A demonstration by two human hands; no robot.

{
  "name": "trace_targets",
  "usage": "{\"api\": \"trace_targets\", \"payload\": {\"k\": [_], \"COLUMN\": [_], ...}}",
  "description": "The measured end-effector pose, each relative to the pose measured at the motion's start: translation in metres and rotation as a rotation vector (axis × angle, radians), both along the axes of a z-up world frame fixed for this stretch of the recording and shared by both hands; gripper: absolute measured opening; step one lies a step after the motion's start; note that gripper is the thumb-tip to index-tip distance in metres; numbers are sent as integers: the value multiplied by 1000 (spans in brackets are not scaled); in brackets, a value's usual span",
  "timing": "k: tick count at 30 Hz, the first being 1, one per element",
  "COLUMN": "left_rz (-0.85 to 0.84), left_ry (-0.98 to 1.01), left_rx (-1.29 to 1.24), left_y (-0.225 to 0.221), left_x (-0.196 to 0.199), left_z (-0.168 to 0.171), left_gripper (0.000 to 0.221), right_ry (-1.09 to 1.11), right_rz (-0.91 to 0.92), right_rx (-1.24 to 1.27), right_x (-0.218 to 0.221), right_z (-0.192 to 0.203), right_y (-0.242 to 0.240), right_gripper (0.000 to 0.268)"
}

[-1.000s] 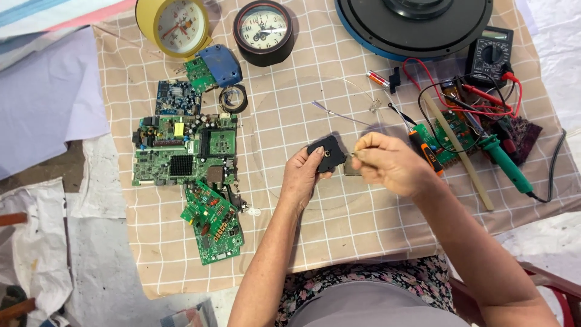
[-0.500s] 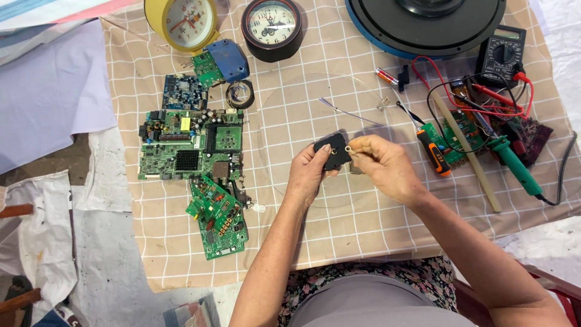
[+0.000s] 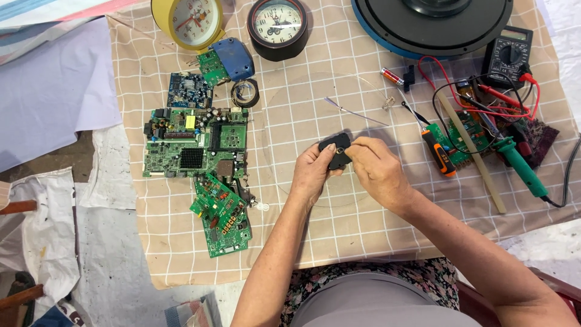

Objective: Repairing and assembling clock mechanisms and electronic components using a soldering iron and hand tools.

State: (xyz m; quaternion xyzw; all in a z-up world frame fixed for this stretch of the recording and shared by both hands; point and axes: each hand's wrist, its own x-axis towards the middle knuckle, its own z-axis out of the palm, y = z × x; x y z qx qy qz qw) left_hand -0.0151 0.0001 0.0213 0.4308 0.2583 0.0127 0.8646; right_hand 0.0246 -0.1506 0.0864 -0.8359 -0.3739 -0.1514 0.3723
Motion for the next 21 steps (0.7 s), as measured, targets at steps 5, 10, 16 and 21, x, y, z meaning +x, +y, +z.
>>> {"api": "trace_targets", "payload": {"k": [5,10,16,21], "left_rz": [2,6,-22,-47], "left_ry": [-14,-16,-29,16], "left_rx": [-2,-23,-12,56], "left_y": [0,0,3,2], "left_x": [0,-2,-3,0], "left_z": [-1,6,3,5], "left_gripper": [16,15,15,13], "right_ry": [7,-10,-18,-27], "right_rz": [41,55,55,80], "right_rx": [54,56,33,27], "right_x": [0,1,2,3], "right_z": [-7,-3,-5,-4], "right_y": [1,2,1,-8], "right_gripper": [14,15,13,16]}}
